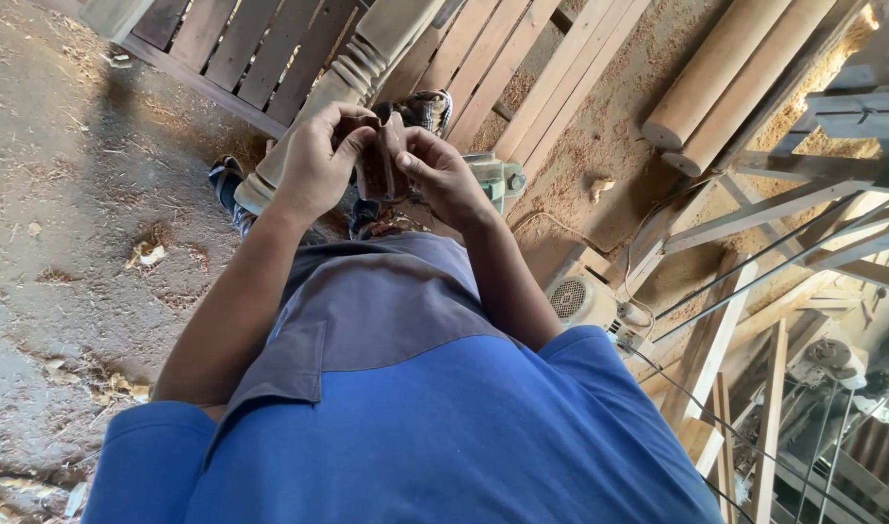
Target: The person sands the wooden frame and legs of a chair using a sanding block. They rotate the chair to access different sides and continue sanding various parts of the structure.
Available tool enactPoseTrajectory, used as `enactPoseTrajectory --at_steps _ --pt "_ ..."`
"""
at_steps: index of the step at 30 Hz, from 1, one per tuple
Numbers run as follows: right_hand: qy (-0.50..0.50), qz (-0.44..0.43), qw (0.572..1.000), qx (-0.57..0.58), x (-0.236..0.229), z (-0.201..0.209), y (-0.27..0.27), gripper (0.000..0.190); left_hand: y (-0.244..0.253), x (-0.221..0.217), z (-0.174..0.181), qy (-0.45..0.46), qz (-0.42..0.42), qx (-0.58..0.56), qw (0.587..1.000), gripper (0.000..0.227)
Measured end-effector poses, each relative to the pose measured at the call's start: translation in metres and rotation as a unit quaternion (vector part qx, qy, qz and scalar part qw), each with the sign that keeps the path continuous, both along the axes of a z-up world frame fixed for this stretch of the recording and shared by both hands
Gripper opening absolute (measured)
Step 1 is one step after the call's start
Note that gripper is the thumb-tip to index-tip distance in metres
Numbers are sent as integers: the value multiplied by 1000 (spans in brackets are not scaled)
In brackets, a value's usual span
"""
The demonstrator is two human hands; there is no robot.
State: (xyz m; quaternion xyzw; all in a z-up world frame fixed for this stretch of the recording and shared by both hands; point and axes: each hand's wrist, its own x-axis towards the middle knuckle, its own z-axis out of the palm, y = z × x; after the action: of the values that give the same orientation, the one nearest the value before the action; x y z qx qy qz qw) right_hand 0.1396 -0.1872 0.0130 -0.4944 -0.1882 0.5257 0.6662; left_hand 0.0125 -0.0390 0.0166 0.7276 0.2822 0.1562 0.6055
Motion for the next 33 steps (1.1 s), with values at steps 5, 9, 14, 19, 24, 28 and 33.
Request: enactPoseTrajectory --at_steps 5,9,14,19,24,28,33 --pt "-16 -104 994 -17 5 -3 2 14 4 -14 7 5 4 -27 1000 19" --pt "-67 -122 990 -36 10 -12 0 18 4 -20 3 -44 8 -78 996 20" --pt "-89 -78 991 -63 14 -2 -6 19 -4 -18 14 -31 35 143 989 36" --pt "-156 18 985 -69 8 29 -6 27 -4 -12 47 -56 -85 234 967 46" --pt "-61 25 998 -22 8 34 -12 31 -1 -11 55 -48 -175 164 970 45" --pt "-84 33 996 -8 19 43 -22 44 -5 -14 54 -32 -154 147 977 50" --pt "-66 33 994 76 21 41 -26 49 -7 -12 53 -81 -99 160 979 40"
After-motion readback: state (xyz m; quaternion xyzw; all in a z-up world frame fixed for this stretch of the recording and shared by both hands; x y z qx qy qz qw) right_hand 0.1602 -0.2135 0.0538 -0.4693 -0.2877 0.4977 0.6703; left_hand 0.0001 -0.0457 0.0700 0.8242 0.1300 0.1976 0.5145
